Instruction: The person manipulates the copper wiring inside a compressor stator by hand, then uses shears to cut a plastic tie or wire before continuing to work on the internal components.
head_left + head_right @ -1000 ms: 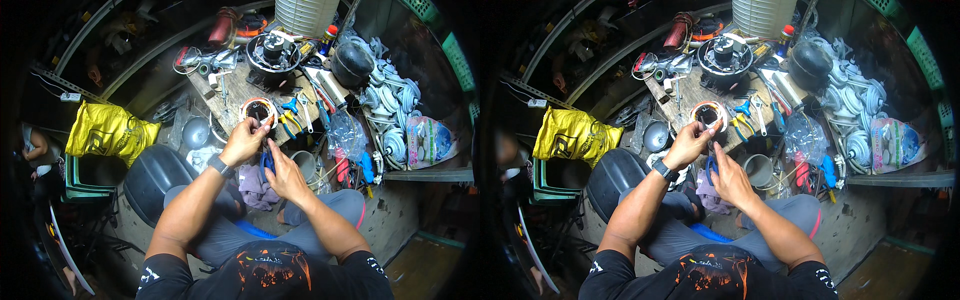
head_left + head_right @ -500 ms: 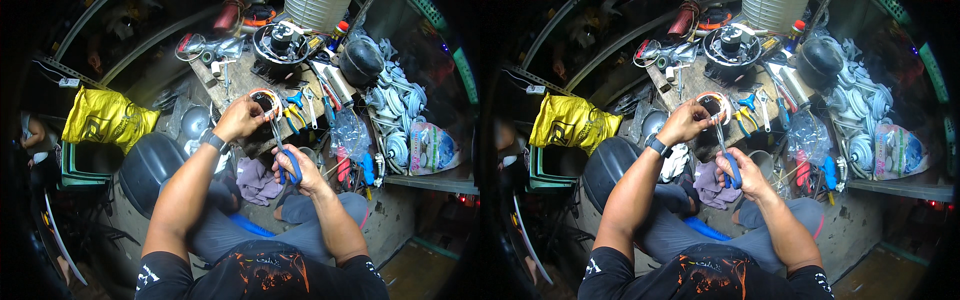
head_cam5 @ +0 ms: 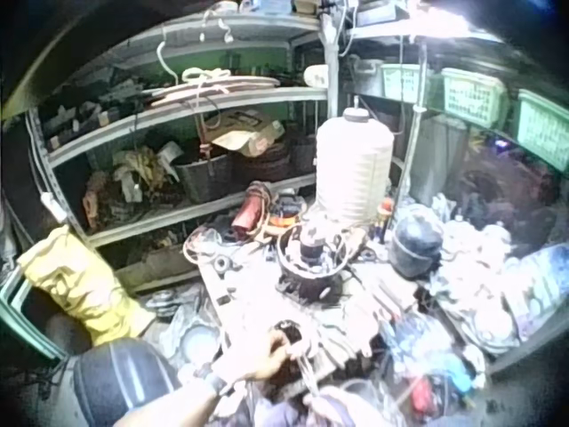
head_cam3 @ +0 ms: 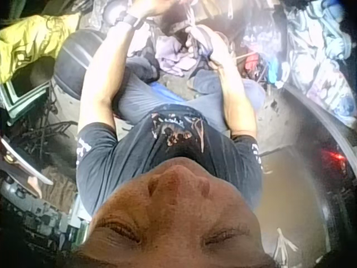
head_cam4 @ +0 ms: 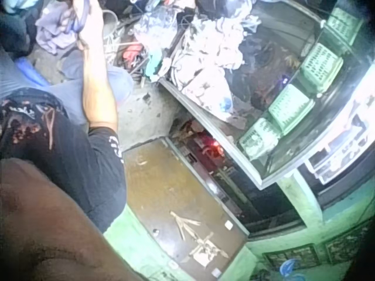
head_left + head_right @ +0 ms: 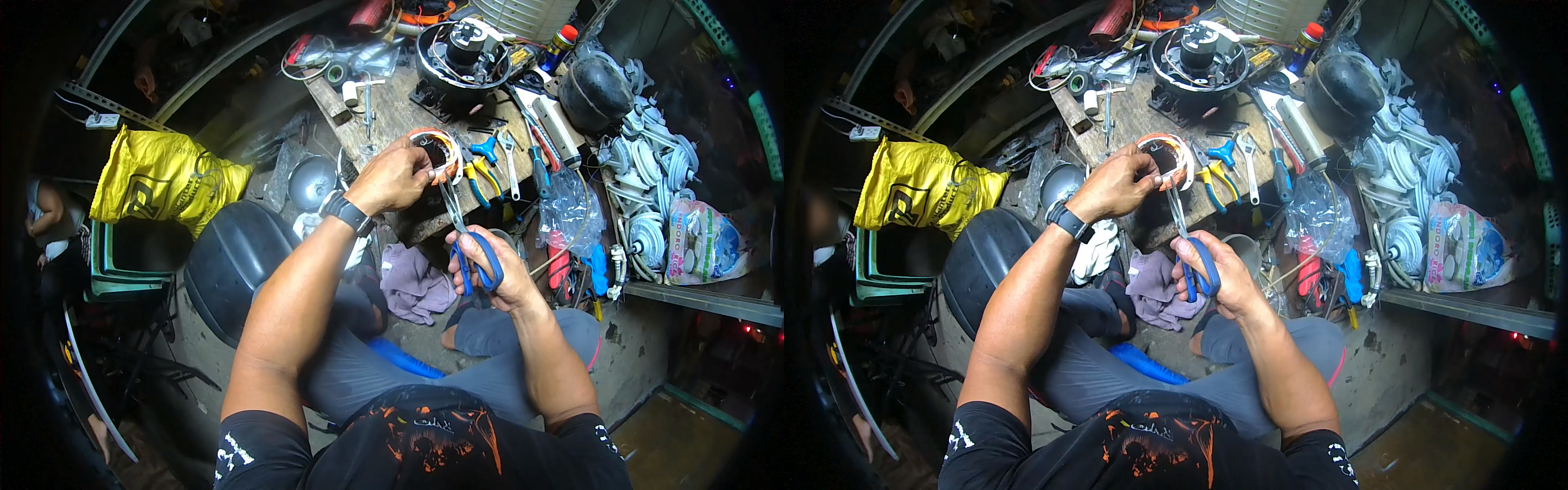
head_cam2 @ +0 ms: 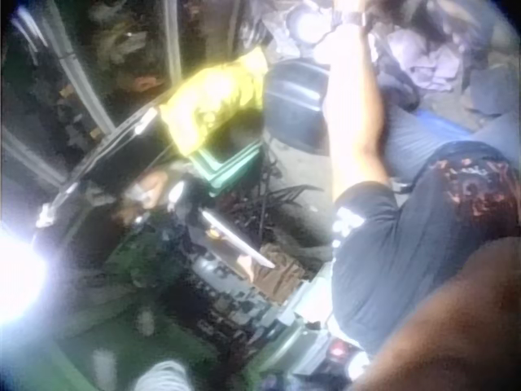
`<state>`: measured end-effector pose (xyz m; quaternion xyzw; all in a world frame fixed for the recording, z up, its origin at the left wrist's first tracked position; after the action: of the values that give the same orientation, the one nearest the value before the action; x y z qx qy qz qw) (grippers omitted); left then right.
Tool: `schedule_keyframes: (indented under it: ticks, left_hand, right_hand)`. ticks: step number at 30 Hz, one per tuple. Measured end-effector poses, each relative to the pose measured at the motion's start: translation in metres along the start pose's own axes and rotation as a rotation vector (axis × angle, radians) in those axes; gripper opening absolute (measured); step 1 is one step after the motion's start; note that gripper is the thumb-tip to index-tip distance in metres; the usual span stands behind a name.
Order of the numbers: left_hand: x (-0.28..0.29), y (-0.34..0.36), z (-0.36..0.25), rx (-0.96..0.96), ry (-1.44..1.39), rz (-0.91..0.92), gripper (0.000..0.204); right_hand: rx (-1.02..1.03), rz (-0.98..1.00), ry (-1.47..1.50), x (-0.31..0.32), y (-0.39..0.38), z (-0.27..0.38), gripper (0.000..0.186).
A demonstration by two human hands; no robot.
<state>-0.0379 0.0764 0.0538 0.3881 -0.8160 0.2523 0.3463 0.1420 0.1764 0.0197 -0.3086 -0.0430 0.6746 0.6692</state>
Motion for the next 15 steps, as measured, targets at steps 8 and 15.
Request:
schedule_keyframes:
  ticks: [8,15]
  left_hand:
    - [0.004,-0.001,-0.003,-0.111,0.026,0.018,0.024]
    - [0.001,0.000,-0.003,-0.204,0.055,0.068,0.024]
  right_hand:
    - [-0.036,0.009,0.071,-0.001,-0.004,0.010,0.046]
    - [-0.016,0.040,-0.007,0.001,0.006,0.008,0.044]
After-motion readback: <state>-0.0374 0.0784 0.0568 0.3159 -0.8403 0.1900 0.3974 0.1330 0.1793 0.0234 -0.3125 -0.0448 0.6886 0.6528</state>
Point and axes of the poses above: each hand's wrist, its own y-axis towards the middle knuckle, its own x-axis out of the back of the hand, z = x × y, the point moved 10 cm from there along y, towards the middle knuckle, and after that the axes turned 6 degrees about x, right-handed, at the moved point
